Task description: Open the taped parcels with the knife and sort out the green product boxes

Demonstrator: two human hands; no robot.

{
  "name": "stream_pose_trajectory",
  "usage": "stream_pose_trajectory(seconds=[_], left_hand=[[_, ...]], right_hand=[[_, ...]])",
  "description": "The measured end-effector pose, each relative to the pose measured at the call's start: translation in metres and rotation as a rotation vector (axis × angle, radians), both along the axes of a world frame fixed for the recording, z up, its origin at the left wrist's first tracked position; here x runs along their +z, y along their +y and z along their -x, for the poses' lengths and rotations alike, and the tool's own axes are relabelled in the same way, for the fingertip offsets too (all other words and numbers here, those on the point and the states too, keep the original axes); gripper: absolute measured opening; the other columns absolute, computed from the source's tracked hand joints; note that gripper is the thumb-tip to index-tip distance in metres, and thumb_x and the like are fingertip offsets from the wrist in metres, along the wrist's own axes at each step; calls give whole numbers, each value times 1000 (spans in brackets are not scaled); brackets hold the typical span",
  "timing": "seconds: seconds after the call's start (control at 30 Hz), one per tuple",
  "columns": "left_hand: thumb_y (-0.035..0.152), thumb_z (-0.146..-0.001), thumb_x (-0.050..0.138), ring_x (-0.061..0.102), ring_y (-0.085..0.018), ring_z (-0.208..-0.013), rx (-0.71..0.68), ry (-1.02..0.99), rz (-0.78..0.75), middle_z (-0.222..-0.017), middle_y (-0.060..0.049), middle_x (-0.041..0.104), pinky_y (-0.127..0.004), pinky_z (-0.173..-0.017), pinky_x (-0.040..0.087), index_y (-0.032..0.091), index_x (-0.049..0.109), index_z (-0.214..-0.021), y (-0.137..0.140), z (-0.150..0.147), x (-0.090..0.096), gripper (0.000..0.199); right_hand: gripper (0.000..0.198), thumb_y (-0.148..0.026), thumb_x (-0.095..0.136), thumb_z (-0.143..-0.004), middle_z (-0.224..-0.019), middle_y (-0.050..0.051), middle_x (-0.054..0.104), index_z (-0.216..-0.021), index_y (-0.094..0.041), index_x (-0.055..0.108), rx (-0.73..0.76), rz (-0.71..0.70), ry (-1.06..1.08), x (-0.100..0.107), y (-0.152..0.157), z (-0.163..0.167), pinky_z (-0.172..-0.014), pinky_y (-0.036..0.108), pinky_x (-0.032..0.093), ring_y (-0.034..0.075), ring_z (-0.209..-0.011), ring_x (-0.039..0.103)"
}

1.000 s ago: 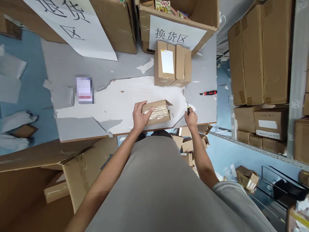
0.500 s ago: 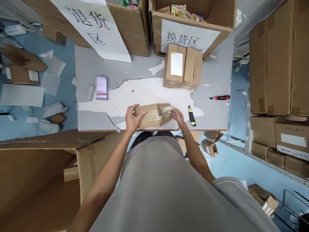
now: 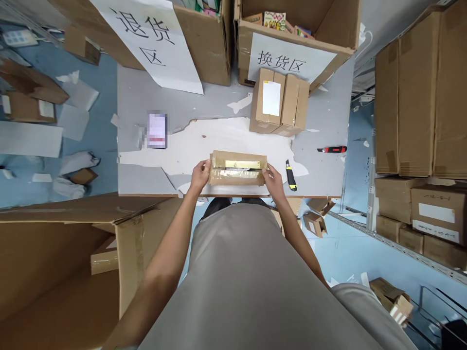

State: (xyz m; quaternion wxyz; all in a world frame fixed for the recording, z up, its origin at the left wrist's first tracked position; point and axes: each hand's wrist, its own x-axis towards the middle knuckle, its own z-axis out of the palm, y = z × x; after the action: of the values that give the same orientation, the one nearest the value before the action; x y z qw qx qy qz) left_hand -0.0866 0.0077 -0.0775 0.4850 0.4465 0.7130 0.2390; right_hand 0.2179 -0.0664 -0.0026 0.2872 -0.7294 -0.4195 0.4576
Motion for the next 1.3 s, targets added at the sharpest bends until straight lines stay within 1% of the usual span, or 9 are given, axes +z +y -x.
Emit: stream_pose_trajectory(seconds=[0.23, 0.33, 0.53, 0.7, 0.83, 0.97, 1.07, 1.17, 1.3], left_hand=[[60, -101, 65, 72, -30, -105, -33, -79, 113, -105, -14, 82, -41, -98, 59, 19, 73, -102, 20, -40, -13, 42], [58, -101, 64, 76, -30, -111, -25, -80, 25, -120, -16, 83, -42, -99, 62, 20, 74, -113, 9, -33, -3, 41], [53, -101, 69, 79, -31, -116, -231, -89, -172, -139, -16, 78, -47, -103, 65, 23, 71, -126, -17, -22, 30, 39], [39, -86, 83, 79, -31, -110, -328, -20, -219, -129, -11, 73, -48, -100, 65, 25, 63, -115, -20, -24, 36, 38], [35, -88, 82, 75, -28, -98, -401, 46, -249, -119, -8, 70, -43, -88, 63, 27, 60, -107, -29, -18, 38, 30], [32, -93, 78, 67, -23, -80, -503, 108, -243, -117, -5, 71, -43, -85, 60, 26, 62, -120, -38, -13, 43, 32], [30, -88, 85, 70, -33, -109, -617, 162, -320, -128, -12, 71, -50, -100, 59, 25, 65, -129, -33, -16, 46, 46], [24, -85, 87, 64, -40, -123, -700, 225, -396, -124, -15, 73, -55, -106, 56, 25, 67, -114, -21, -22, 47, 35], [8, -91, 64, 62, -35, -105, -802, 227, -464, -97, -12, 69, -50, -93, 54, 28, 59, -85, -14, -25, 46, 21]], right_hand=[[54, -36, 51, -112, -152, 17, 80, -161, -18, 66, -14, 85, -215, 17, 5, -9, -112, 41, 64, 28, -125, 82], [58, -36, 53, -111, -148, 21, 81, -164, -14, 63, 0, 110, -282, 11, 8, -15, -112, 43, 64, 30, -125, 82], [54, -37, 47, -116, -183, 17, 52, -165, -21, 64, 238, -64, -389, 10, 25, -41, -119, 44, 61, 29, -149, 69], [49, -44, 35, -125, -148, 16, 78, -145, -20, 73, 305, -79, -459, 12, 60, -55, -115, 37, 56, 28, -130, 76], [43, -46, 41, -125, -122, 14, 85, -128, -21, 76, 285, -4, -522, 1, 87, -55, -102, 35, 53, 31, -112, 78], [38, -44, 44, -125, -121, 14, 86, -118, -21, 74, 246, 29, -534, -19, 98, -45, -97, 34, 51, 30, -109, 77], [38, -43, 41, -126, -123, 16, 85, -119, -21, 71, 190, 38, -525, -34, 99, -34, -98, 34, 50, 30, -112, 77], [38, -41, 38, -126, -125, 18, 85, -121, -20, 69, 149, 40, -503, -45, 102, -27, -102, 35, 51, 30, -113, 77], [37, -39, 39, -125, -119, 19, 84, -112, -22, 69, 99, 74, -489, -51, 110, -29, -100, 36, 51, 31, -111, 77]])
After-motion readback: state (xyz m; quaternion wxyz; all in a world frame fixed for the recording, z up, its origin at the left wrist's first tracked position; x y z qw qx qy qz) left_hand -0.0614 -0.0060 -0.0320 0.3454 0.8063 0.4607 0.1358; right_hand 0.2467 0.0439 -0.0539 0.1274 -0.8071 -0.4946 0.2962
